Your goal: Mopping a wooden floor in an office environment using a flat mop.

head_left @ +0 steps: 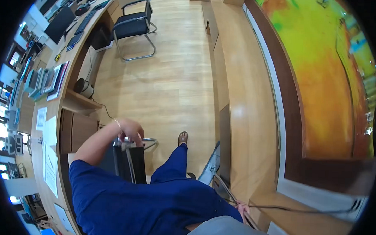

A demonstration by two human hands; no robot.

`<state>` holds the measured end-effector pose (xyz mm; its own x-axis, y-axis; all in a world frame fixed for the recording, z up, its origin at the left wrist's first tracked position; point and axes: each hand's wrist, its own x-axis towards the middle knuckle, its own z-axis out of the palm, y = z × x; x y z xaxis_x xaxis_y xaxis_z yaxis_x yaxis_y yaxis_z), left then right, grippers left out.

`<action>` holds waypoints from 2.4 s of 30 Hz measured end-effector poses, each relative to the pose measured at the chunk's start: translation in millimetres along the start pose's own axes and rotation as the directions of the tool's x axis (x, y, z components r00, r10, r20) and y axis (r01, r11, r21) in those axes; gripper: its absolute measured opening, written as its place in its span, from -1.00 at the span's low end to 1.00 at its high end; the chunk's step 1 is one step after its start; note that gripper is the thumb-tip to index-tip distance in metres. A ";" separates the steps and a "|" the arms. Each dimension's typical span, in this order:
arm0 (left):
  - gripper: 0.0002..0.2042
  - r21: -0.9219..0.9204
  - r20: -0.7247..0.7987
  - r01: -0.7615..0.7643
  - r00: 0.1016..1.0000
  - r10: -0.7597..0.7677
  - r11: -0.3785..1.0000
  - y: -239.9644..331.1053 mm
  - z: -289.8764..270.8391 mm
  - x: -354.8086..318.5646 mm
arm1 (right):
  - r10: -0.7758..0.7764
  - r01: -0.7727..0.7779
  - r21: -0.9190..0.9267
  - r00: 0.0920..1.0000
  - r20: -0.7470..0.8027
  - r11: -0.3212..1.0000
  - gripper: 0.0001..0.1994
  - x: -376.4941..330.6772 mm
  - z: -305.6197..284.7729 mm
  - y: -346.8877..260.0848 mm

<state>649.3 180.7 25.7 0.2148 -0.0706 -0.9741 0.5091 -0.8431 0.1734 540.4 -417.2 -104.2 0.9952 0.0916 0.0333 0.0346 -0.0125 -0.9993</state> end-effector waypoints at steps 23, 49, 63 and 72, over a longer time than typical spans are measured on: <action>0.00 -0.056 -0.206 -0.938 -0.325 0.923 -0.343 244.1 -198.1 -57.8 | 0.459 -0.470 -0.189 0.883 -0.101 0.862 -0.73 260.9 147.9 54.1; -0.67 -0.496 0.614 -0.868 -0.342 0.711 0.011 255.0 -511.8 62.5 | -0.010 -0.440 -0.586 0.794 -0.608 0.681 -0.66 470.8 410.3 102.3; -0.88 -0.434 0.449 -0.893 -0.332 0.830 -0.122 32.3 -793.0 -17.4 | 0.064 -0.251 -0.592 0.946 -0.319 0.766 -0.72 693.8 722.3 75.9; -0.85 -0.226 0.778 -0.946 -0.319 0.541 -0.234 -56.2 -862.1 -118.4 | 0.025 -0.012 -0.422 0.999 0.026 0.906 -0.83 776.3 857.0 0.2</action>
<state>1313.8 696.0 256.4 -0.4414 -0.8485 0.2920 -0.1340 0.3841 0.9135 1235.0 507.3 -91.9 0.9931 0.1170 0.0077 0.0580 -0.4330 -0.8995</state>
